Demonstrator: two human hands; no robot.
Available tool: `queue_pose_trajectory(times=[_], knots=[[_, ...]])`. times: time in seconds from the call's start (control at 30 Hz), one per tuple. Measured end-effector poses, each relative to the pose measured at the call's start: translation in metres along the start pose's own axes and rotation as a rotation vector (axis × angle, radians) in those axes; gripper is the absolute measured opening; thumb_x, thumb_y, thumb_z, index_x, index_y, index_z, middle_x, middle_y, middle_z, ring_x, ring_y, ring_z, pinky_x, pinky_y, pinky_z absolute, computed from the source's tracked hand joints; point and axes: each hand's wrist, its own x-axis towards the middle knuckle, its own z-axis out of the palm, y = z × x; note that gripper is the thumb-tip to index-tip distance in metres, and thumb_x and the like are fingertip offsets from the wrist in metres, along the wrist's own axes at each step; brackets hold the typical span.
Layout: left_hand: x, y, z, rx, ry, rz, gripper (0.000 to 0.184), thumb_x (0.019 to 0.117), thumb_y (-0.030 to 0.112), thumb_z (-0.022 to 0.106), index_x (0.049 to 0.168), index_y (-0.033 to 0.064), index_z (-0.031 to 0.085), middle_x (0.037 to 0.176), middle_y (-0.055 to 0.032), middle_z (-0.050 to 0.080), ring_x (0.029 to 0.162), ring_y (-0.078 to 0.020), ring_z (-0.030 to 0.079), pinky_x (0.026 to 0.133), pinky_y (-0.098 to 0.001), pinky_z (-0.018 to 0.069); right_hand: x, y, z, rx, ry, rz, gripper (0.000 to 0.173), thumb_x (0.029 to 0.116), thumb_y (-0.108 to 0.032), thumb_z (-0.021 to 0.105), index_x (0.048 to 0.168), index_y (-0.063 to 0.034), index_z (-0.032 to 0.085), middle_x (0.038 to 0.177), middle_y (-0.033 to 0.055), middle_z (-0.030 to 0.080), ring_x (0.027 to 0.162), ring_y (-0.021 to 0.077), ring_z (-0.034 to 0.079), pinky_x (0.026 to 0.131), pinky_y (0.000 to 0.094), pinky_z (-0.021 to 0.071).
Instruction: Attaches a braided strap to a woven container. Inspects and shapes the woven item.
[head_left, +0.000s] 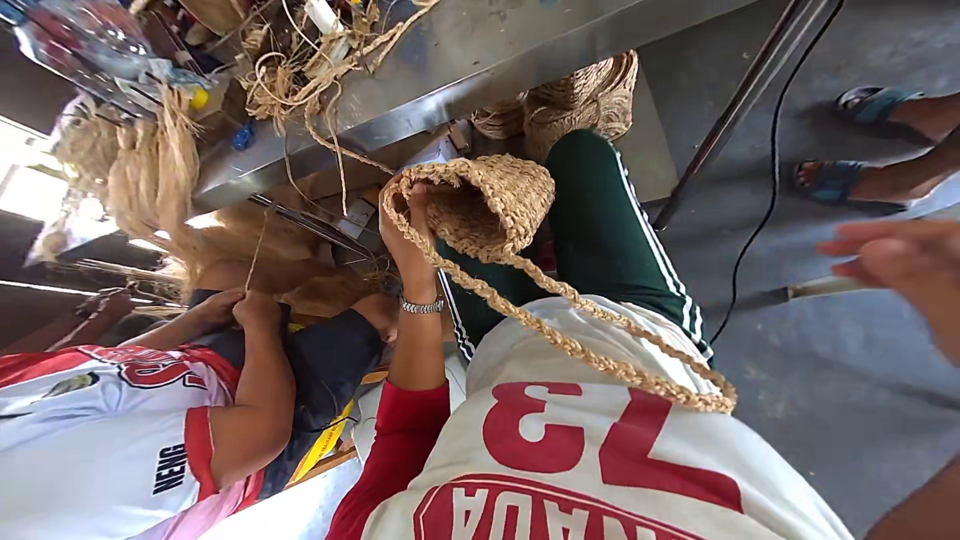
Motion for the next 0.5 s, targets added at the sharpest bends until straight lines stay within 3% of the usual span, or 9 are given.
queue_pose_trajectory(times=[0.07,0.17,0.2,0.27,0.33,0.4,0.43,0.47,0.5], knots=[[-0.002,0.012,0.006,0.066,-0.017,0.057,0.040,0.1024,0.021,0.062,0.134,-0.0021,0.057,0.119,-0.0105,0.067,0.109,-0.0133,0.065,0.097,-0.0313,0.0549,0.000,0.015,0.010,-0.079,-0.087,-0.074,0.047,0.1041,-0.045,0.054,0.128,-0.0063,0.066,0.118,0.0114,0.071,0.104,0.0176,0.070,0.092,0.0430,0.0577],[0.000,0.036,0.020,0.213,-0.051,0.159,0.039,0.1017,0.022,0.063,0.132,-0.0015,0.060,0.118,-0.0109,0.069,0.106,-0.0114,0.068,0.095,-0.0293,0.0555,0.005,-0.031,0.041,0.146,-0.256,-0.202,0.062,0.1009,-0.059,0.051,0.133,-0.0079,0.063,0.128,0.0055,0.068,0.115,0.0161,0.067,0.100,0.0388,0.0571],[0.004,0.043,0.024,0.290,-0.078,0.187,0.039,0.1023,0.025,0.062,0.133,0.0008,0.060,0.120,-0.0116,0.069,0.107,-0.0131,0.067,0.096,-0.0314,0.0550,0.005,-0.047,0.055,0.307,-0.389,-0.258,0.068,0.0992,-0.067,0.048,0.134,-0.0101,0.063,0.130,0.0020,0.068,0.117,0.0152,0.066,0.101,0.0374,0.0568],[0.018,0.055,0.032,0.489,-0.104,0.244,0.037,0.1037,0.030,0.057,0.134,0.0089,0.062,0.120,-0.0124,0.069,0.104,-0.0195,0.068,0.092,-0.0392,0.0553,0.008,-0.070,0.077,0.597,-0.773,-0.365,0.081,0.0972,-0.074,0.042,0.137,-0.0061,0.061,0.130,0.0041,0.068,0.118,0.0166,0.065,0.102,0.0378,0.0550],[0.033,0.072,0.037,0.671,-0.121,0.306,0.035,0.1024,0.024,0.054,0.134,0.0129,0.064,0.120,-0.0158,0.069,0.112,-0.0303,0.064,0.096,-0.0474,0.0509,0.017,-0.083,0.077,0.686,-1.032,-0.401,0.074,0.0965,-0.067,0.054,0.137,-0.0046,0.058,0.133,0.0056,0.066,0.122,0.0165,0.063,0.104,0.0349,0.0533],[0.036,0.116,0.031,0.855,-0.237,0.268,0.038,0.1043,0.020,0.049,0.140,0.0112,0.060,0.127,-0.0195,0.066,0.123,-0.0373,0.059,0.103,-0.0505,0.0464,0.025,-0.086,0.051,0.603,-0.980,-0.377,0.054,0.0943,-0.051,0.068,0.133,-0.0131,0.065,0.125,0.0010,0.069,0.114,0.0138,0.064,0.097,0.0308,0.0561],[0.029,0.157,0.024,0.953,-0.393,0.165,0.041,0.1087,0.018,0.043,0.148,0.0069,0.049,0.140,-0.0233,0.057,0.134,-0.0397,0.051,0.111,-0.0511,0.0397,0.029,-0.084,0.033,0.545,-0.904,-0.374,0.048,0.0933,-0.049,0.070,0.130,-0.0185,0.069,0.126,-0.0016,0.069,0.114,0.0137,0.065,0.096,0.0304,0.0569],[0.027,0.181,0.018,1.039,-0.471,0.166,0.043,0.1103,0.018,0.040,0.150,0.0033,0.046,0.143,-0.0262,0.053,0.135,-0.0413,0.050,0.112,-0.0515,0.0389,0.033,-0.080,0.013,0.502,-0.809,-0.374,0.043,0.0938,-0.051,0.069,0.125,-0.0218,0.072,0.129,-0.0028,0.070,0.115,0.0155,0.067,0.095,0.0318,0.0584],[0.027,0.182,0.012,1.079,-0.420,0.336,0.040,0.1098,0.019,0.040,0.143,-0.0006,0.053,0.132,-0.0294,0.060,0.123,-0.0434,0.059,0.104,-0.0528,0.0462,0.038,-0.073,-0.009,0.495,-0.698,-0.349,0.041,0.0952,-0.052,0.067,0.122,-0.0224,0.073,0.127,-0.0021,0.072,0.113,0.0177,0.069,0.094,0.0337,0.0600]])
